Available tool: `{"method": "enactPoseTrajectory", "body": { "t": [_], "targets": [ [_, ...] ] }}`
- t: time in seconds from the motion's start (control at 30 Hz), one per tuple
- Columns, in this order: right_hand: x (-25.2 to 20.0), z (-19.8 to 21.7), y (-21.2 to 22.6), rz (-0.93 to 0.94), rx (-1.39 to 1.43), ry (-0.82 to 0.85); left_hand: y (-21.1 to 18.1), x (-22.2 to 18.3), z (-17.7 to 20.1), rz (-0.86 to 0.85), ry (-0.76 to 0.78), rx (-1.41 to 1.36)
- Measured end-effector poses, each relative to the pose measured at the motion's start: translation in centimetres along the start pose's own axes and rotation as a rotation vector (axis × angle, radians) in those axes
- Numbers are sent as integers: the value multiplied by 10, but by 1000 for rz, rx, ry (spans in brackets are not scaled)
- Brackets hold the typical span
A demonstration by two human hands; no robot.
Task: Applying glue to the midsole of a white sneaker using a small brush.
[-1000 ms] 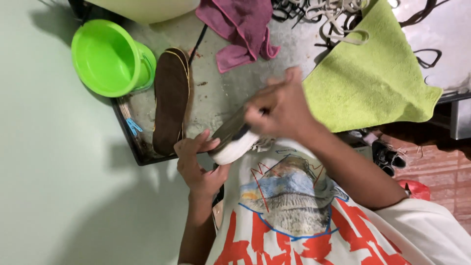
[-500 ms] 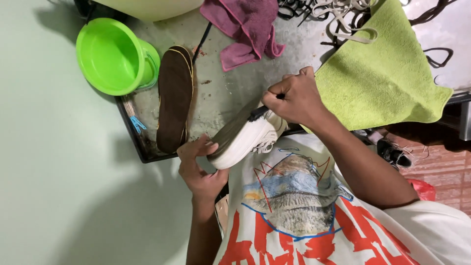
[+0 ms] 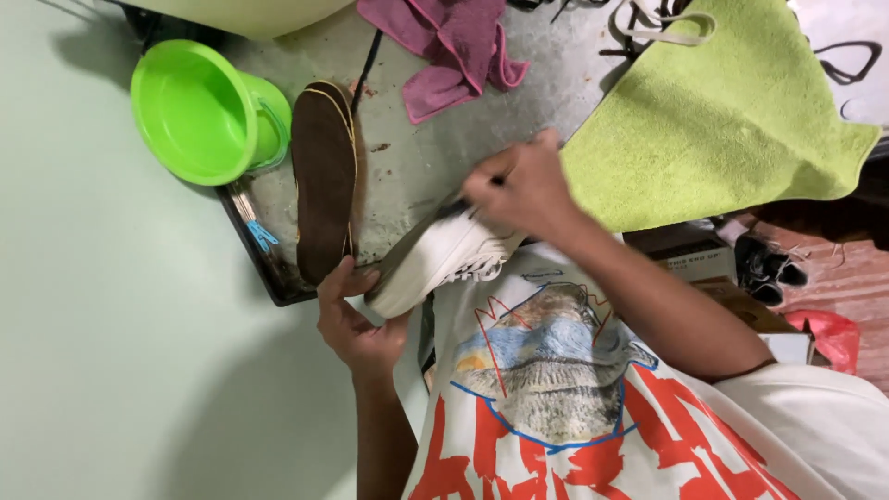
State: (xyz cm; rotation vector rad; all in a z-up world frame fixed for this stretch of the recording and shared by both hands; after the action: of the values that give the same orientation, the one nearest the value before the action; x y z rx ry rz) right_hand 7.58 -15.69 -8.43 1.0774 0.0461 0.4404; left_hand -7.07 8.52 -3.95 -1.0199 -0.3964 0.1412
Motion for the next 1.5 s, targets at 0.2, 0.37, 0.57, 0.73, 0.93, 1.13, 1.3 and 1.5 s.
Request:
{"method": "enactPoseTrajectory", "body": {
  "t": [0.2, 0.37, 0.57, 0.73, 0.93, 1.13, 1.3, 1.5],
  "targets": [
    [-17, -22, -2, 186, 4, -54, -4, 5, 1, -28, 53, 51],
    [-45, -24, -63, -25, -42, -231, -11, 3, -8, 22, 15, -6],
    [-26, 6, 25, 122, 45, -233, -21, 1, -14, 28, 20, 29],
    [-62, -18, -69, -91, -91, -236, -30, 0, -21, 60, -6, 58],
    [-54, -19, 13, 85, 87, -286, -34, 13, -21, -31, -15, 197],
    [-67, -22, -71, -140, -122, -329, -33, 12, -26, -73, -38, 161],
    [-52, -7, 16, -39, -132, -340, -36, 31, -20, -123, -7, 137],
    [-84, -14, -71, -137, -105, -388, -46, 54, -29, -176, -2, 49]
  ]
}}
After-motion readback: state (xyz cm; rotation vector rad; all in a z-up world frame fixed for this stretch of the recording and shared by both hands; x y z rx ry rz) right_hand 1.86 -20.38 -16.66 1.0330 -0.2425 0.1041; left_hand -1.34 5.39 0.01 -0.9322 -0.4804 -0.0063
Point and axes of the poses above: each hand's wrist, its own x-axis towards the middle knuckle, its own z-axis out of the back of the hand, y = z × x, the point moved 3 cm from there along x, towards the middle knuckle, and after that the axes turned 11 degrees about z, right-handed, at the moved point
